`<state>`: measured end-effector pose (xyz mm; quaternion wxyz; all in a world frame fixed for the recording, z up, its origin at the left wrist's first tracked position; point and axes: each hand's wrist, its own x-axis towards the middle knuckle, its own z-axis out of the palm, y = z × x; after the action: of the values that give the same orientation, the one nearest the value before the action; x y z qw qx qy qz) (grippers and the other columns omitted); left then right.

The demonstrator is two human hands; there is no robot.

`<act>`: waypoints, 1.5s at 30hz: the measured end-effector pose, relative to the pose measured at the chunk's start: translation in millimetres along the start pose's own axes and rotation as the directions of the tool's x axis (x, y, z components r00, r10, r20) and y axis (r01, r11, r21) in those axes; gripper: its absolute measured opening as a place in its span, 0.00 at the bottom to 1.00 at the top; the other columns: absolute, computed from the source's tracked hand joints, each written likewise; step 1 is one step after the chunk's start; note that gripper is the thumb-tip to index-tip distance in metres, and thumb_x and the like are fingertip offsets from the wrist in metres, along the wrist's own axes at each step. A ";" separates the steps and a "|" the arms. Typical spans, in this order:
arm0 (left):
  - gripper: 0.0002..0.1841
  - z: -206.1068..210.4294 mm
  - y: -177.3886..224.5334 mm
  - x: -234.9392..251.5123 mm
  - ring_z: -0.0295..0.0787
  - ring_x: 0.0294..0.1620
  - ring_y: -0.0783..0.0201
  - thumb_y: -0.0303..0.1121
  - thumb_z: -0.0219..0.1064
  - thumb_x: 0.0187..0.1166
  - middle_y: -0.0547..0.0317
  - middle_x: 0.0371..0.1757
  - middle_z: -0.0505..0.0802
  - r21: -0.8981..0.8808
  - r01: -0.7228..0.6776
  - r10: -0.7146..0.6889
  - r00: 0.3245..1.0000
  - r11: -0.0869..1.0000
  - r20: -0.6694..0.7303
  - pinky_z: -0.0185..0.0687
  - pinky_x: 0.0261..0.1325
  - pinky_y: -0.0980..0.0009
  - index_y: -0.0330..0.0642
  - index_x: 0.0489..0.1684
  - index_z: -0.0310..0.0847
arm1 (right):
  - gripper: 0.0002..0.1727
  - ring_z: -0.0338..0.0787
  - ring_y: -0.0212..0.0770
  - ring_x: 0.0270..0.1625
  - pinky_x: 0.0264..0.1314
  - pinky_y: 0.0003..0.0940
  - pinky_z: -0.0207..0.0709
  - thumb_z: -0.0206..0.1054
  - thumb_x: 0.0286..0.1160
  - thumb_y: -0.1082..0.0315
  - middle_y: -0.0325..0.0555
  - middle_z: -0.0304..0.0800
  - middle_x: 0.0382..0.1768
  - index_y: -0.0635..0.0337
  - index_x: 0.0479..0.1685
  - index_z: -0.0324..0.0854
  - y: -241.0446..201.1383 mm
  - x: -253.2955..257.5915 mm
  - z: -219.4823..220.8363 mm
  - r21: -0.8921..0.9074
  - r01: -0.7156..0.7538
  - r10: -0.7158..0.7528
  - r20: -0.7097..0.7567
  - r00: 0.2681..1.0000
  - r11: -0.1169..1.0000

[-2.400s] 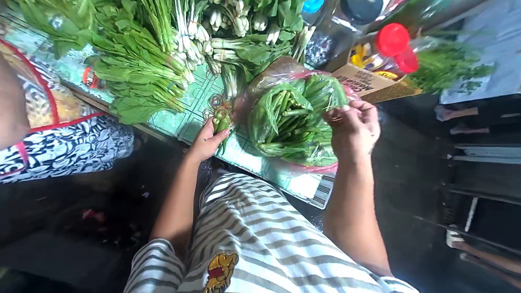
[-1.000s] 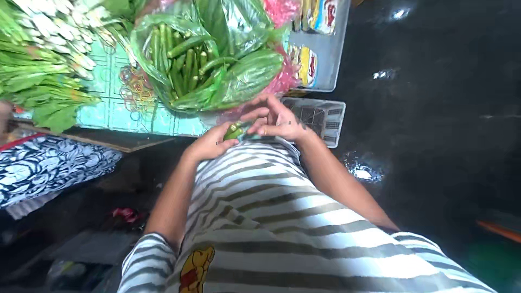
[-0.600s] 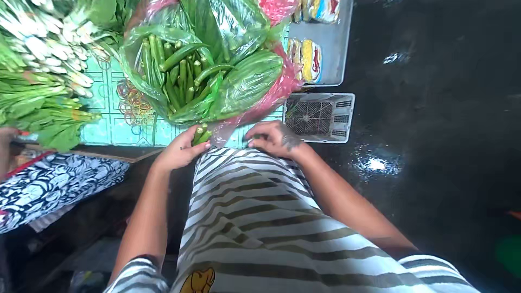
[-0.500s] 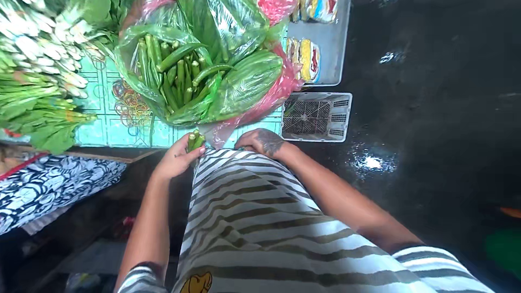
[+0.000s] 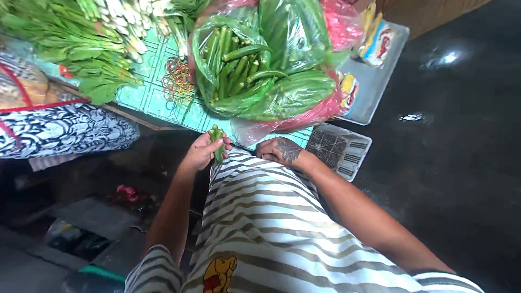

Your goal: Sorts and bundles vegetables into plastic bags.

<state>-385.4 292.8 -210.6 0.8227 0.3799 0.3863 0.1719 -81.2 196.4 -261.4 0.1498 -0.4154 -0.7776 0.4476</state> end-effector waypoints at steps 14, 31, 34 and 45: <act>0.14 12.8 -32.8 -54.6 0.90 0.43 0.60 0.40 0.56 0.89 0.57 0.48 0.89 -0.275 -0.076 0.040 0.990 0.959 -0.135 0.90 0.47 0.61 0.49 0.66 0.76 | 0.07 0.85 0.29 0.26 0.27 0.25 0.84 0.70 0.77 0.72 0.40 0.92 0.39 0.59 0.50 0.87 -60.3 16.6 18.9 0.726 0.277 0.312 -0.562 0.766 0.630; 0.21 86.4 50.1 9.1 0.91 0.58 0.50 0.32 0.62 0.87 0.46 0.60 0.90 -0.400 -0.387 0.380 0.920 0.831 -0.101 0.87 0.64 0.49 0.45 0.77 0.72 | 0.10 0.95 0.42 0.56 0.55 0.38 0.92 0.70 0.80 0.66 0.50 0.95 0.55 0.59 0.51 0.92 -106.2 31.0 -49.4 0.189 0.381 -0.041 -0.853 0.520 0.905; 0.24 91.6 65.3 16.4 0.92 0.56 0.53 0.23 0.66 0.81 0.46 0.57 0.92 0.057 -0.480 0.483 0.873 0.875 -0.072 0.89 0.63 0.54 0.38 0.77 0.68 | 0.13 0.92 0.34 0.40 0.41 0.31 0.90 0.76 0.75 0.62 0.44 0.94 0.47 0.60 0.51 0.92 -129.7 36.9 -76.0 0.263 0.258 0.116 -0.874 0.472 0.930; 0.22 100.8 93.0 39.7 0.88 0.60 0.64 0.28 0.55 0.89 0.54 0.68 0.87 0.114 -0.419 0.402 0.904 0.901 0.147 0.87 0.61 0.65 0.41 0.81 0.68 | 0.11 0.92 0.32 0.41 0.42 0.31 0.91 0.75 0.73 0.66 0.38 0.92 0.47 0.53 0.53 0.93 -138.3 51.5 -108.1 0.354 -0.078 0.342 -0.787 0.514 0.932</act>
<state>-281.7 326.7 -118.6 0.7602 0.5205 0.2587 0.2904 -118.1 263.2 -95.2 0.5029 -0.6449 -0.4838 0.3116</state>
